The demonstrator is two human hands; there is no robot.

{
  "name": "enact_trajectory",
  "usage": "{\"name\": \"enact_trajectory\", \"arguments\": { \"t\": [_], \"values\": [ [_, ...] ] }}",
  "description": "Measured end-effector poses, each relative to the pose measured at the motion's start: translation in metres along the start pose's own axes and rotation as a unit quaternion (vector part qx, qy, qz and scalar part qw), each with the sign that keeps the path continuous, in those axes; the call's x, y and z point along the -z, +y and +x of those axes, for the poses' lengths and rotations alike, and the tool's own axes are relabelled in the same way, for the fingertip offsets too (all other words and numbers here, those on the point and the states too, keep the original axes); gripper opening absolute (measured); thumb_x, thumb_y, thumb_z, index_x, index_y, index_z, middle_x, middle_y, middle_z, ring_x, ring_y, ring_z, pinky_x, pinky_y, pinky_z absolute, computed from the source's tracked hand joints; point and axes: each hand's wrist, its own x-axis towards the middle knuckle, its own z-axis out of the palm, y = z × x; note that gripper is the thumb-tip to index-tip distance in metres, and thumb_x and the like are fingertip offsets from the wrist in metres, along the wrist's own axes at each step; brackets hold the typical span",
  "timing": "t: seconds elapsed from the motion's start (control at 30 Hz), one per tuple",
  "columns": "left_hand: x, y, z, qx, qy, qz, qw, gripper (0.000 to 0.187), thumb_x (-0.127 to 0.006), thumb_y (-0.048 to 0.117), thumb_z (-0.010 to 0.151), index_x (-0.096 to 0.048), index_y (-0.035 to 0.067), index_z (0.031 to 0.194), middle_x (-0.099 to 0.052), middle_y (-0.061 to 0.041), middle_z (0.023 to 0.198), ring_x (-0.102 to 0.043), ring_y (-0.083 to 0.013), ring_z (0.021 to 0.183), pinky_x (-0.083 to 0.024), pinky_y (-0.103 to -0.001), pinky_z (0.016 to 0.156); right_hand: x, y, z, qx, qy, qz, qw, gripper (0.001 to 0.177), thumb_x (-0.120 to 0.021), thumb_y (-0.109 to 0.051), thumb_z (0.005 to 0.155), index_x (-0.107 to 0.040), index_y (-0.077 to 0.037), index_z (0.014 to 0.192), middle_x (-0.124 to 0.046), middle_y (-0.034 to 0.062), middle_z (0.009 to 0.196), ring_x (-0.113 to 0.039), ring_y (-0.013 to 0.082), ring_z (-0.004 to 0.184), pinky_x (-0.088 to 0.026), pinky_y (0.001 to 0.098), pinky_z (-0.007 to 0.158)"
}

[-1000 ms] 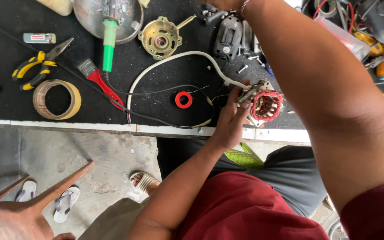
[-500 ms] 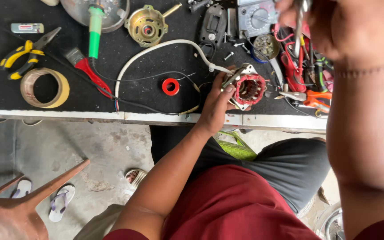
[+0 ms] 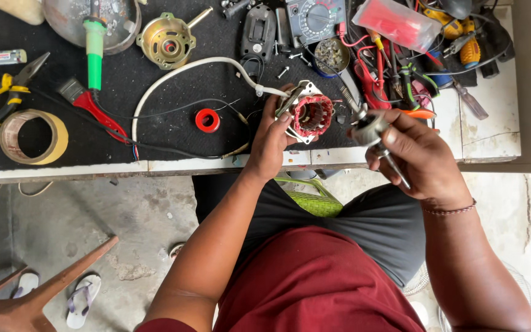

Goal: The person assembles a small electrical component by fitting a brass housing onto a stator with red windings, then removes it and repeats the process. They handle the stator and housing repeatedly, aligning and seating the parts by hand.

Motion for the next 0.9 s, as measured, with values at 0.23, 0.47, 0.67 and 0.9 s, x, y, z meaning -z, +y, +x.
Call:
{"name": "enact_trajectory", "arguments": {
  "t": [0.23,0.47,0.67,0.9],
  "values": [
    [0.0,0.003,-0.001,-0.007,-0.013,-0.008,1.0,0.064,-0.055,0.035,0.098,-0.034,0.013,0.155,-0.05,-0.013,0.149,-0.054,-0.0286,0.134,-0.06,-0.049,0.097,-0.026,-0.034,-0.01,-0.042,0.0,-0.269,0.962,0.053,-0.078,-0.003,0.081,-0.058,-0.005,0.13,-0.059,0.0013,0.074,-0.049,0.0058,0.055,-0.042,0.0196,0.036],
    [0.001,0.001,0.001,-0.009,-0.015,-0.009,1.0,0.065,-0.055,0.032,0.096,-0.035,0.013,0.154,-0.053,-0.012,0.146,-0.056,-0.0266,0.13,-0.06,-0.049,0.095,-0.042,-0.056,0.007,0.069,-0.053,-0.609,0.789,0.056,-0.079,-0.019,0.083,-0.059,-0.008,0.134,-0.074,0.0094,0.112,-0.071,0.0274,0.081,-0.052,0.0409,0.074],
    [-0.001,0.003,0.0,-0.013,-0.014,0.0,1.0,0.065,-0.054,0.029,0.095,-0.035,0.012,0.155,-0.053,-0.012,0.145,-0.057,-0.0261,0.129,-0.06,-0.047,0.096,-0.055,-0.058,0.029,0.065,-0.063,-0.694,0.714,0.057,-0.075,-0.017,0.082,-0.058,-0.01,0.136,-0.063,0.0168,0.12,-0.066,0.0435,0.099,-0.051,0.0532,0.082],
    [-0.001,0.005,0.0,-0.019,-0.032,-0.013,0.999,0.064,-0.054,0.027,0.097,-0.034,0.011,0.156,-0.054,-0.014,0.146,-0.059,-0.0253,0.129,-0.058,-0.043,0.098,-0.076,-0.062,0.042,0.047,-0.081,-0.755,0.649,0.029,-0.063,-0.01,0.086,-0.064,-0.007,0.115,-0.056,0.0182,0.113,-0.068,0.049,0.072,-0.053,0.0615,0.062]
  ]
}}
